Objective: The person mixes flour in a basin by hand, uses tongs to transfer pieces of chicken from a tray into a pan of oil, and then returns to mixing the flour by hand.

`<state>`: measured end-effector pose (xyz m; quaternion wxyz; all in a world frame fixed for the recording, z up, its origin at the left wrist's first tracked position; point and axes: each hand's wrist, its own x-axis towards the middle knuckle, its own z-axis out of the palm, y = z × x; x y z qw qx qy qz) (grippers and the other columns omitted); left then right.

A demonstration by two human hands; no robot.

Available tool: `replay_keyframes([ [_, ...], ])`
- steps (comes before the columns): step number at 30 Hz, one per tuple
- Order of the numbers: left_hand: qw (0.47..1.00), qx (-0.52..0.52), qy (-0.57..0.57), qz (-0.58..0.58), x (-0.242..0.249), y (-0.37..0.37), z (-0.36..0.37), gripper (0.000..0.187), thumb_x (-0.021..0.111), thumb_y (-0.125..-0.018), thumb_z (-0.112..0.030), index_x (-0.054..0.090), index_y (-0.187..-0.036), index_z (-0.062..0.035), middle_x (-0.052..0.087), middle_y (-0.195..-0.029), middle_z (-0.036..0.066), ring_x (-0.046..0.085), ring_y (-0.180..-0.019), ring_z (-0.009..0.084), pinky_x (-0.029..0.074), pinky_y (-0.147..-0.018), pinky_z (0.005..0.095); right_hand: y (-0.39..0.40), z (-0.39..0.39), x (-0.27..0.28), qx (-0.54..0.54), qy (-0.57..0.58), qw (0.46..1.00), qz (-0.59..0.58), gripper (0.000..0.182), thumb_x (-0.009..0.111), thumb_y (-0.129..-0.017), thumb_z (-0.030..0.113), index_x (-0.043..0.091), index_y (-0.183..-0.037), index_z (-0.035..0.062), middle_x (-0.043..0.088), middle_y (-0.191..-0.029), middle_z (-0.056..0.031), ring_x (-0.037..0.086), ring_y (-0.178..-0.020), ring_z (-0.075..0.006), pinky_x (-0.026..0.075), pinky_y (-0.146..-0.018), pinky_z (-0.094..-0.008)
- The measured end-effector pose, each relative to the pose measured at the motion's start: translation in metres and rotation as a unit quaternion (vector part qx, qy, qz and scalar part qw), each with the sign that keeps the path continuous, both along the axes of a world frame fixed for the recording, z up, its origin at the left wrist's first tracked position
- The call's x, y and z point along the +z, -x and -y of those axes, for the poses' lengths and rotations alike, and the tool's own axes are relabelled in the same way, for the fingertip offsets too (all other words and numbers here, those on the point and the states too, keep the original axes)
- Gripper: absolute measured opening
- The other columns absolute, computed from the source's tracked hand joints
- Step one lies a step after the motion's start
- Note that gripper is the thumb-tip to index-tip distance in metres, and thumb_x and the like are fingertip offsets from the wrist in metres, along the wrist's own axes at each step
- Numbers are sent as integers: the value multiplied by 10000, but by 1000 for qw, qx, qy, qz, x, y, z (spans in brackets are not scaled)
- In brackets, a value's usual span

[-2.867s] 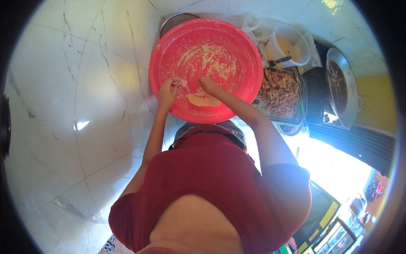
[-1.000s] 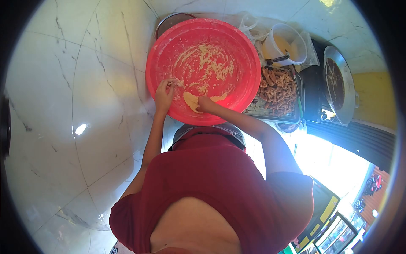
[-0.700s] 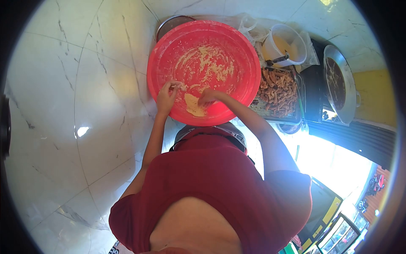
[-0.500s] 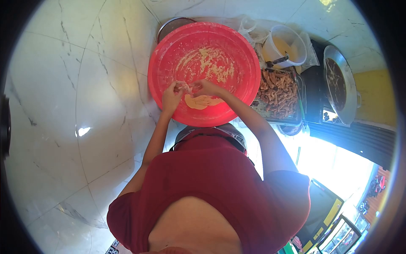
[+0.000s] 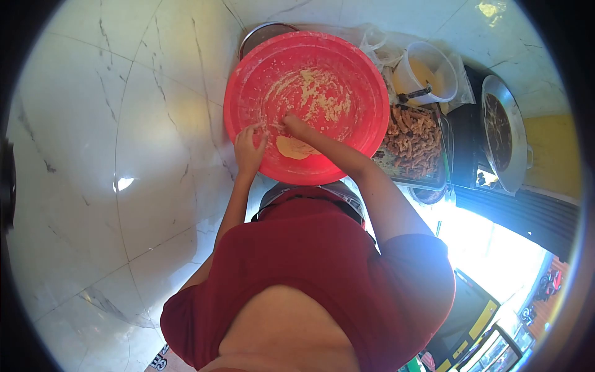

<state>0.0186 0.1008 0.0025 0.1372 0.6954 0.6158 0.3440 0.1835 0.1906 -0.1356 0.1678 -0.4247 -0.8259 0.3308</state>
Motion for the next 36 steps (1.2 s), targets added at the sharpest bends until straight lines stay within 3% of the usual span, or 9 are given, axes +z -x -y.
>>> replay_keyframes([
  [4,999,7,-33,-4,-4,-2,2,234,609,-773,-189,604,-989,-99,601,-936,61,563,-861,205,397,-799,338,-1,27,-11,-41,310,942,-122,199,522,-730,147,620,-770,-21,599,-732,-193,577,-691,-275,437,-672,-372],
  [10,998,24,-18,52,-2,-3,3,187,600,-764,-142,615,-945,-97,613,-868,48,579,-800,198,399,-777,326,-40,71,11,-60,302,951,-17,240,519,-765,172,620,-861,-23,606,-762,-141,549,-681,-223,444,-664,-333],
  [13,998,29,-17,52,-1,-3,3,176,601,-760,-136,618,-931,-97,615,-853,48,581,-791,195,400,-771,325,-51,92,32,84,109,982,127,258,559,-753,210,613,-871,-14,604,-747,-160,539,-652,-263,428,-640,-349],
  [19,998,29,-18,43,1,-5,1,144,591,-777,-149,623,-907,-96,622,-857,46,585,-785,190,402,-764,326,-44,91,56,35,261,948,177,290,640,-699,192,612,-896,-20,622,-845,-195,605,-793,-305,470,-667,-397],
  [22,1000,9,-4,18,1,-5,1,151,590,-774,-162,620,-910,-103,622,-862,42,586,-779,186,400,-768,321,-50,73,67,135,306,930,150,333,658,-718,221,619,-957,-7,630,-790,-142,589,-705,-231,477,-648,-332],
  [25,997,-37,30,-54,-3,-3,0,173,597,-773,-184,614,-927,-108,624,-878,37,592,-787,177,410,-770,321,-70,58,67,11,434,901,-9,291,700,-651,184,627,-842,-23,642,-756,-126,630,-736,-218,492,-621,-318],
  [27,992,-70,84,-67,-4,-4,-4,190,600,-772,-190,609,-943,-107,623,-893,44,595,-808,182,424,-767,331,-92,38,8,22,139,989,52,255,696,-657,170,645,-821,-19,639,-716,-113,632,-723,-191,498,-589,-292],
  [30,978,-120,171,-16,-8,-13,-18,206,606,-756,-173,606,-951,-107,616,-901,70,593,-852,208,448,-762,354,-95,25,85,-112,284,934,186,257,688,-684,178,663,-902,44,641,-808,-170,629,-783,-238,487,-660,-345],
  [36,922,-314,180,-136,-49,-46,-39,281,673,-676,-155,617,-951,-142,597,-942,93,569,-941,245,463,-786,348,-106,31,22,21,122,975,184,236,687,-624,49,666,-859,47,651,-786,-140,639,-743,-255,494,-667,-360],
])
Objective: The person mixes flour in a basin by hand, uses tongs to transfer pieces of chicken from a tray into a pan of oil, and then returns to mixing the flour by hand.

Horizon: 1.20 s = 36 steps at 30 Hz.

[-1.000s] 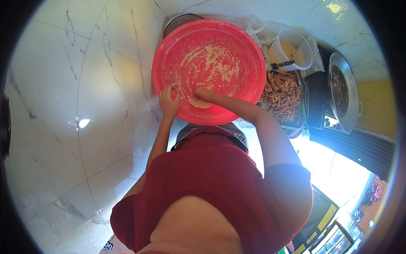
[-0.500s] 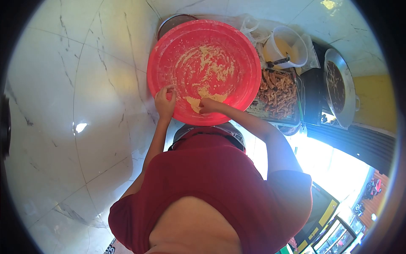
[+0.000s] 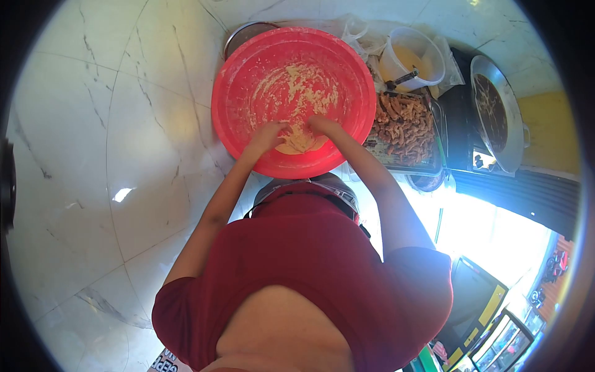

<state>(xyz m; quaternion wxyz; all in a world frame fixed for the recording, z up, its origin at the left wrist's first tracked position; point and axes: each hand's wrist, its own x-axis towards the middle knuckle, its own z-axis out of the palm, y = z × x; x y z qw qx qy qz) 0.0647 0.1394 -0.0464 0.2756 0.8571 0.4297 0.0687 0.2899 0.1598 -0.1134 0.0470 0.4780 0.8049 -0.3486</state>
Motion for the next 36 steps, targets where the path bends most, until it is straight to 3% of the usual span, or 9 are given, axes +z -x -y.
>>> replay_keyframes([
  [9,960,-162,-76,-217,-43,-44,9,413,750,-583,-323,610,-942,-173,566,-974,103,534,-964,267,420,-814,431,27,8,18,69,73,984,145,287,693,-605,97,667,-891,96,635,-890,-138,605,-851,-312,475,-696,-387],
  [11,957,-176,-126,-196,-50,-42,10,393,740,-595,-334,606,-926,-170,570,-965,97,534,-969,256,408,-822,444,23,3,8,-2,166,983,75,226,680,-625,124,664,-844,69,634,-854,-144,610,-823,-299,478,-682,-373],
  [14,954,-176,-163,-181,-39,-40,15,375,709,-614,-320,615,-917,-120,592,-901,89,566,-940,219,457,-751,364,-10,-15,-31,71,54,996,-1,207,668,-676,203,664,-813,49,636,-759,-140,619,-683,-269,484,-634,-354],
  [18,971,-128,-133,-149,-60,-44,11,357,675,-657,-265,560,-922,-56,602,-869,103,588,-876,249,460,-730,370,-18,-29,63,4,63,994,88,276,663,-729,280,651,-790,11,622,-708,-163,616,-617,-267,472,-604,-357],
  [21,995,-68,-45,-60,-44,-40,4,316,641,-702,-230,516,-908,-25,604,-794,133,605,-776,278,465,-701,381,-47,-61,24,-99,-5,992,-73,148,627,-712,110,632,-781,-20,591,-656,-183,619,-645,-234,454,-585,-350],
  [27,971,138,100,165,22,-2,11,281,588,-772,-208,480,-914,10,602,-728,162,607,-683,313,465,-661,407,-39,-83,-14,-360,-133,918,-99,121,593,-723,66,606,-741,-53,579,-664,-225,616,-663,-311,459,-603,-406],
  [30,952,209,56,219,47,18,20,250,535,-818,-197,483,-936,17,604,-750,160,599,-683,311,450,-670,390,-10,-67,-31,-286,-255,923,-29,148,558,-778,88,601,-772,-53,579,-773,-265,601,-761,-363,474,-656,-428],
  [32,932,245,119,238,74,26,24,237,498,-841,-183,487,-959,22,602,-778,163,592,-717,309,433,-705,382,19,-51,-2,-255,-169,949,-84,125,492,-756,15,593,-783,-53,571,-789,-272,594,-784,-372,475,-678,-429],
  [36,949,259,-68,166,54,35,24,239,479,-854,-182,496,-990,15,594,-837,155,565,-814,289,374,-811,384,45,-32,-36,-185,-214,955,-83,136,484,-735,10,596,-794,-40,577,-814,-257,590,-779,-362,463,-679,-423],
])
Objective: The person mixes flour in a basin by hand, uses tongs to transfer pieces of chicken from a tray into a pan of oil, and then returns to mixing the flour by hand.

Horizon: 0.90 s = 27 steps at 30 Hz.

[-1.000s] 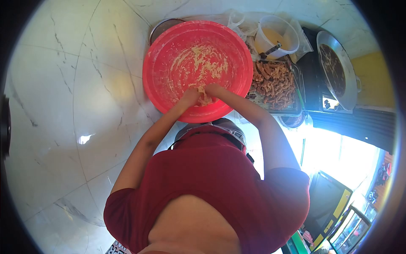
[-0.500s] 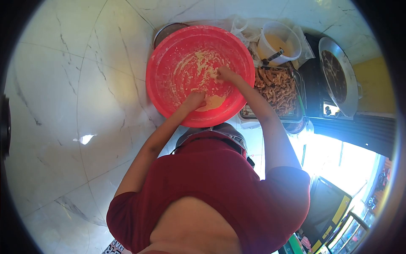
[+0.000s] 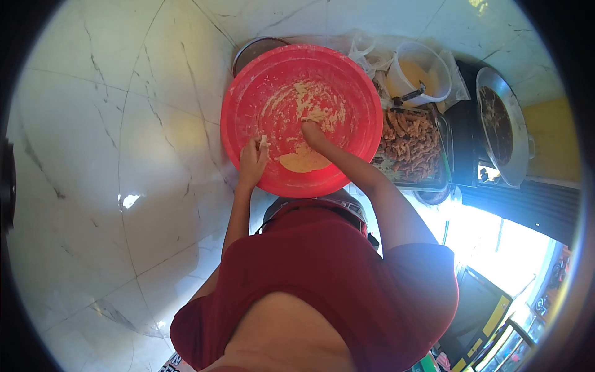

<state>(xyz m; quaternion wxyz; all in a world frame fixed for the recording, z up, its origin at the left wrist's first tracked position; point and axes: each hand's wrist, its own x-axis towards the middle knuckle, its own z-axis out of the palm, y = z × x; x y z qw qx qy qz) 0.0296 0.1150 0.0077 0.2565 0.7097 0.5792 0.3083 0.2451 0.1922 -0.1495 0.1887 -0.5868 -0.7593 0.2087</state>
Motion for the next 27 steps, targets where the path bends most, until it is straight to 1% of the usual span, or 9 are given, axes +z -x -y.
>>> replay_keyframes([
  [2,1000,9,-1,-23,4,0,7,249,490,-856,-203,503,-990,7,590,-851,150,551,-848,277,345,-851,399,-2,-4,14,-21,59,998,-20,119,513,-749,33,601,-815,-13,577,-829,-242,587,-778,-348,448,-679,-415],
  [5,999,9,-16,-39,0,0,6,263,506,-857,-234,514,-992,-8,592,-852,136,549,-839,273,339,-862,402,-31,-26,23,-24,41,998,-28,128,538,-744,40,599,-849,-1,574,-833,-238,586,-779,-346,451,-675,-404],
  [8,998,8,-25,-55,-4,-2,7,267,515,-858,-253,523,-1002,-28,596,-865,123,558,-832,262,339,-869,395,-49,-37,38,-82,-11,992,-91,156,581,-723,40,593,-870,-11,571,-862,-214,580,-789,-339,459,-681,-395],
  [11,1000,13,8,-20,-1,-6,7,256,517,-857,-253,534,-1003,-43,600,-875,107,569,-820,242,348,-865,385,-54,-42,46,-124,-50,984,-121,191,617,-713,37,584,-887,-34,557,-901,-196,572,-790,-326,463,-686,-383],
  [14,1000,14,11,-16,3,-7,6,256,522,-855,-257,545,-1000,-47,604,-878,99,578,-805,225,356,-857,378,-54,-44,31,-59,-11,996,-71,229,649,-704,48,580,-898,-53,541,-947,-196,561,-830,-313,463,-714,-363],
  [17,1000,20,-7,-23,1,-7,6,256,526,-853,-261,553,-995,-50,607,-874,94,579,-794,219,365,-842,371,-43,-39,20,-108,45,989,-87,219,641,-720,45,581,-908,-51,533,-951,-199,552,-860,-315,452,-736,-361],
  [23,1000,27,6,1,3,-8,6,253,531,-852,-270,564,-979,-53,612,-844,83,580,-785,217,376,-818,362,-20,-30,17,-59,-75,989,-111,165,575,-792,76,597,-894,-51,533,-873,-174,545,-801,-305,436,-726,-383],
  [26,999,29,15,3,6,-9,6,252,530,-854,-275,570,-971,-55,614,-829,79,580,-787,217,375,-816,362,9,-15,27,73,74,994,-23,180,510,-815,103,609,-844,-44,545,-889,-185,537,-852,-329,428,-757,-414],
  [27,1000,28,4,6,4,-8,7,260,533,-854,-282,574,-968,-52,616,-828,83,581,-783,218,378,-811,359,22,-4,26,60,152,980,-112,213,515,-818,151,593,-842,-46,539,-872,-182,538,-849,-306,428,-746,-402],
])
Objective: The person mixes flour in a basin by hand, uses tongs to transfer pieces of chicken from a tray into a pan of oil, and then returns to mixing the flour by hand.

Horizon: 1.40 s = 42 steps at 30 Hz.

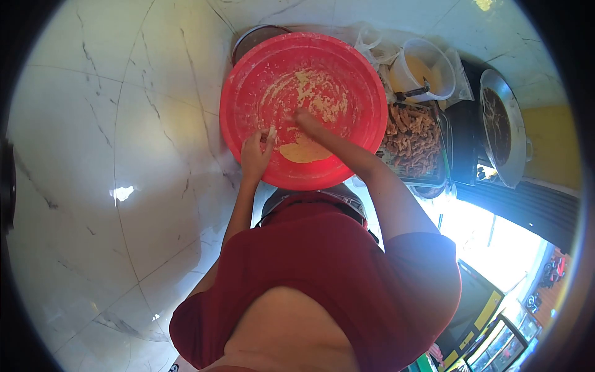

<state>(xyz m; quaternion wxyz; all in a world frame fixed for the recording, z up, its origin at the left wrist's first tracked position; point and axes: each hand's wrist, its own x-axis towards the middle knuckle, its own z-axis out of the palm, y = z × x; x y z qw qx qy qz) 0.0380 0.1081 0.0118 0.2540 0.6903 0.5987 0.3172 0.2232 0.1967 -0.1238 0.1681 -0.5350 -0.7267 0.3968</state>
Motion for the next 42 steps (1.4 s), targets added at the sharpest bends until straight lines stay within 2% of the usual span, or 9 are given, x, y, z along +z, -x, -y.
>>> replay_keyframes([
  [3,1000,-3,-21,2,-3,1,0,278,539,-854,-297,581,-966,-46,622,-829,91,583,-778,220,383,-804,354,26,39,-34,1,92,974,-207,246,494,-822,178,543,-925,-41,555,-833,-188,552,-784,-295,427,-715,-382],
  [6,1000,-4,-18,-3,1,1,1,283,538,-855,-298,581,-970,-44,623,-833,90,584,-782,217,382,-808,352,12,64,-23,234,-21,972,10,277,467,-810,151,502,-1007,-40,563,-849,-185,561,-793,-275,434,-717,-389],
  [9,1000,-1,-21,-2,-3,1,1,279,533,-856,-294,579,-973,-44,624,-836,86,584,-792,216,379,-813,354,1,60,44,28,313,947,-63,263,552,-801,202,561,-796,-61,566,-815,-164,556,-726,-241,430,-629,-353],
  [15,1000,-6,8,0,-2,1,2,269,508,-864,-281,573,-976,-46,632,-816,96,598,-788,244,393,-796,363,-43,-4,-5,142,-131,978,84,273,576,-806,235,608,-745,-29,567,-746,-207,564,-675,-324,466,-645,-410],
  [24,983,-56,156,-74,-35,-3,-11,300,486,-873,-301,573,-964,-28,619,-791,183,598,-774,344,463,-674,447,-28,56,-54,258,-41,965,27,259,692,-687,222,592,-711,-16,591,-730,-197,594,-727,-353,467,-622,-410],
  [27,969,-104,187,-123,-68,-14,-28,287,486,-869,-274,601,-912,-14,619,-768,196,601,-731,375,478,-661,453,-42,38,58,209,79,952,209,216,670,-716,185,610,-817,4,604,-762,-189,596,-739,-330,476,-628,-368],
  [32,944,-131,140,-269,-119,-51,-44,174,503,-815,-98,643,-829,5,634,-780,183,629,-737,352,519,-655,414,-104,31,-8,69,-156,967,187,199,689,-632,88,598,-793,13,600,-748,-186,592,-763,-359,475,-651,-401],
  [38,919,-143,187,-317,-129,-72,-27,119,559,-743,-53,659,-790,-9,641,-812,180,642,-779,312,532,-639,367,-60,57,-16,62,-79,970,221,235,699,-552,43,616,-766,-3,610,-779,-196,599,-812,-353,484,-710,-406],
  [42,812,-290,336,-378,-112,-82,-39,248,685,-664,-178,650,-838,-5,629,-835,215,629,-812,328,521,-661,401,-23,68,4,29,44,967,250,196,696,-564,44,632,-739,-18,623,-778,-211,625,-779,-326,504,-662,-390],
])
